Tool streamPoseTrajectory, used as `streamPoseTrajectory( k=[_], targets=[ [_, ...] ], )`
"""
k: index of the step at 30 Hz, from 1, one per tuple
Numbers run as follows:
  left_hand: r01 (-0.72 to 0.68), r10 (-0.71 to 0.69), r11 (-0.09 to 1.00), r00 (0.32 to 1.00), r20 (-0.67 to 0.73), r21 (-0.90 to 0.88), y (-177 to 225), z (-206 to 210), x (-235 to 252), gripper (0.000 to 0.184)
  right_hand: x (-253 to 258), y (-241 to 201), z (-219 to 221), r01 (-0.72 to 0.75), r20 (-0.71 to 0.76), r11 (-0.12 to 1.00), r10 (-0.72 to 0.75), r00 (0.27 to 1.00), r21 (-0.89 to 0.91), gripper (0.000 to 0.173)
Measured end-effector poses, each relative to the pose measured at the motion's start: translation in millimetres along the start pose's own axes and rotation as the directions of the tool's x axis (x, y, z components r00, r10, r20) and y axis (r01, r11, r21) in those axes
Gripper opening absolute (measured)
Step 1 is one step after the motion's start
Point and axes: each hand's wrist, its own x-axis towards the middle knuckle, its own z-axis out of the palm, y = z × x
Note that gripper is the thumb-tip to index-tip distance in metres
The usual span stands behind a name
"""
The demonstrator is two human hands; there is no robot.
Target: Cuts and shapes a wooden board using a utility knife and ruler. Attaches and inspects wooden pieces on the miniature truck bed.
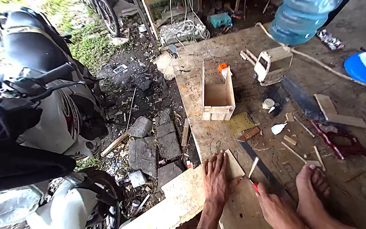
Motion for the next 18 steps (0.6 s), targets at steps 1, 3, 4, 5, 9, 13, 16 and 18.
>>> streamPoseTrajectory(
  k=[1,3,4,5,9,13,16,18],
  targets=[
    [-0.002,0.002,1.000,1.000,-0.006,-0.012,-1,0,0,0.092,-4,-2,-4,0.004,0.011,1.000,-0.004,1.000,0.016,0.049],
    [-0.010,0.010,1.000,1.000,-0.007,-0.025,-3,-1,-1,0.093,-2,4,0,0.045,0.015,0.998,-0.046,0.999,0.049,0.048],
    [-0.012,0.012,1.000,1.000,-0.006,-0.028,-2,0,-1,0.094,1,9,2,0.058,-0.003,0.997,-0.058,0.998,0.049,0.046],
    [-0.009,0.009,1.000,1.000,0.001,-0.028,-2,1,-2,0.094,2,9,3,0.049,0.001,0.997,-0.049,0.999,0.054,0.044],
    [-0.014,0.012,0.996,1.000,-0.017,-0.087,-7,-3,-4,0.095,5,-17,-28,-0.091,0.192,0.996,0.092,0.977,-0.014,0.043],
    [-0.086,0.040,0.944,0.989,-0.145,-0.320,-21,-36,-17,0.100,9,-20,-54,-0.054,0.286,0.996,0.071,0.956,-0.066,0.041],
    [-0.147,0.006,0.843,0.964,-0.265,-0.518,-25,-79,-30,0.104,5,-30,-76,0.042,0.234,0.998,-0.052,0.971,0.045,0.040],
    [-0.208,0.001,0.791,0.941,-0.339,-0.575,-23,-109,-33,0.104,8,-34,-87,0.104,0.152,0.954,-0.152,0.977,0.280,0.038]
  ],
)
